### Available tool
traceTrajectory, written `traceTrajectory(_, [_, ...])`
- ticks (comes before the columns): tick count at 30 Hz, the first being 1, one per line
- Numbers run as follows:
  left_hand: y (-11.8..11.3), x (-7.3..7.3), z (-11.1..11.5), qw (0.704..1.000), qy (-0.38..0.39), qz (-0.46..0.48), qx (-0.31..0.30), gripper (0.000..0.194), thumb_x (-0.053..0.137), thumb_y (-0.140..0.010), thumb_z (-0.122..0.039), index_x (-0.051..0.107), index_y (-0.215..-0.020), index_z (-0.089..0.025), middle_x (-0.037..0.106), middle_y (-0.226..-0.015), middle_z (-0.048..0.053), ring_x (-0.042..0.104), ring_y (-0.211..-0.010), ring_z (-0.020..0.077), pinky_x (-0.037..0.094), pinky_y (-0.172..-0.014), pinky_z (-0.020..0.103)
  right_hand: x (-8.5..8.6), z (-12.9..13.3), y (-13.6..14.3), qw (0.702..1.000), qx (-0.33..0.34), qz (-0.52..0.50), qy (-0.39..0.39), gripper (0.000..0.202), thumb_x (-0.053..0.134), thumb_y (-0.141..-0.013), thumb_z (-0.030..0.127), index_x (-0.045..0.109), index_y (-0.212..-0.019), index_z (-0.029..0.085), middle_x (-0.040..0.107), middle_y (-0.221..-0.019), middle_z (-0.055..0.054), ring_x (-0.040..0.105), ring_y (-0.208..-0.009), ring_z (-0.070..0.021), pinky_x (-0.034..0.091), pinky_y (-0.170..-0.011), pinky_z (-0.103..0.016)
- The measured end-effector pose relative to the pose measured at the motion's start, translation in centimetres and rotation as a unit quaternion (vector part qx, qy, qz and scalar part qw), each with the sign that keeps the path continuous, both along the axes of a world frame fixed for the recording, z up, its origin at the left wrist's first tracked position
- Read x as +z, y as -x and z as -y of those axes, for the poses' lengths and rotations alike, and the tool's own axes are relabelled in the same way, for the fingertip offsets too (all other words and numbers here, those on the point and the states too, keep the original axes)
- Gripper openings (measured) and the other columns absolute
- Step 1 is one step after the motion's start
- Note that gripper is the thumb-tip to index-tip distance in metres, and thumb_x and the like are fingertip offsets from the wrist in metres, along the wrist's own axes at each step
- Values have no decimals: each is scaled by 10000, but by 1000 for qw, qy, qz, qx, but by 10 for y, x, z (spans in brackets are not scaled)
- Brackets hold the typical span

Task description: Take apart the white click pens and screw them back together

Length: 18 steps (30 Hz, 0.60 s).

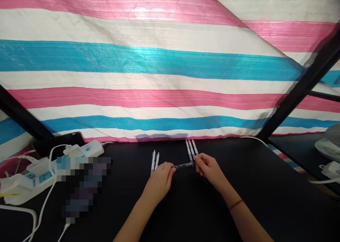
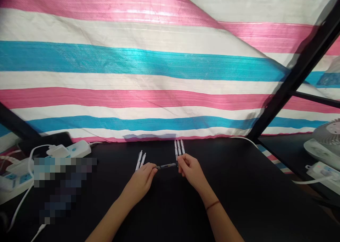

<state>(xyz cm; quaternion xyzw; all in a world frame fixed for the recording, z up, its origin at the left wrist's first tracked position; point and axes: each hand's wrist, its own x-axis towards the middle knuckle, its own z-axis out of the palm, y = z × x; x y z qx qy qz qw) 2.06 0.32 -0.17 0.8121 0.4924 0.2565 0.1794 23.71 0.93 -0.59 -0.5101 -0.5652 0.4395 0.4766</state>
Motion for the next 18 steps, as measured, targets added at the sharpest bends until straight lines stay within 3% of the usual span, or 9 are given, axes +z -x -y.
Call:
traceTrajectory(6, [1, 4, -3, 998, 41, 39, 0, 347, 289, -953, -352, 530, -749, -207, 571, -716, 11, 558, -672, 169, 410, -625, 278, 5, 6, 2, 998, 18, 1, -58, 253, 545, -861, 439, 554, -843, 187, 543, -672, 7, 498, -559, -106, 394, -493, -219])
traceTrajectory(10, [0, 4, -3, 995, 42, 94, -9, 277, 326, -948, -345, 572, -943, -218, 587, -868, 25, 574, -813, 171, 438, -746, 292, 6, 6, 4, 999, 5, -20, -34, 278, 527, -863, 460, 541, -944, 194, 534, -661, 12, 489, -537, -108, 397, -459, -217])
traceTrajectory(15, [1, -1, -5, 992, 27, 124, 7, 291, 309, -949, -307, 566, -1052, -218, 570, -947, 48, 563, -915, 188, 441, -842, 334, 1, 1, 0, 1000, 1, -8, 7, 321, 554, -831, 491, 549, -788, 173, 527, -593, 13, 472, -481, -97, 370, -410, -207])
traceTrajectory(18, [2, -3, -7, 990, 28, 138, 19, 307, 307, -948, -296, 581, -1063, -217, 581, -973, 57, 570, -932, 195, 448, -851, 343, -1, 0, 0, 999, 5, -35, -16, 324, 612, -791, 478, 569, -912, 181, 562, -682, -3, 524, -574, -124, 421, -442, -214])
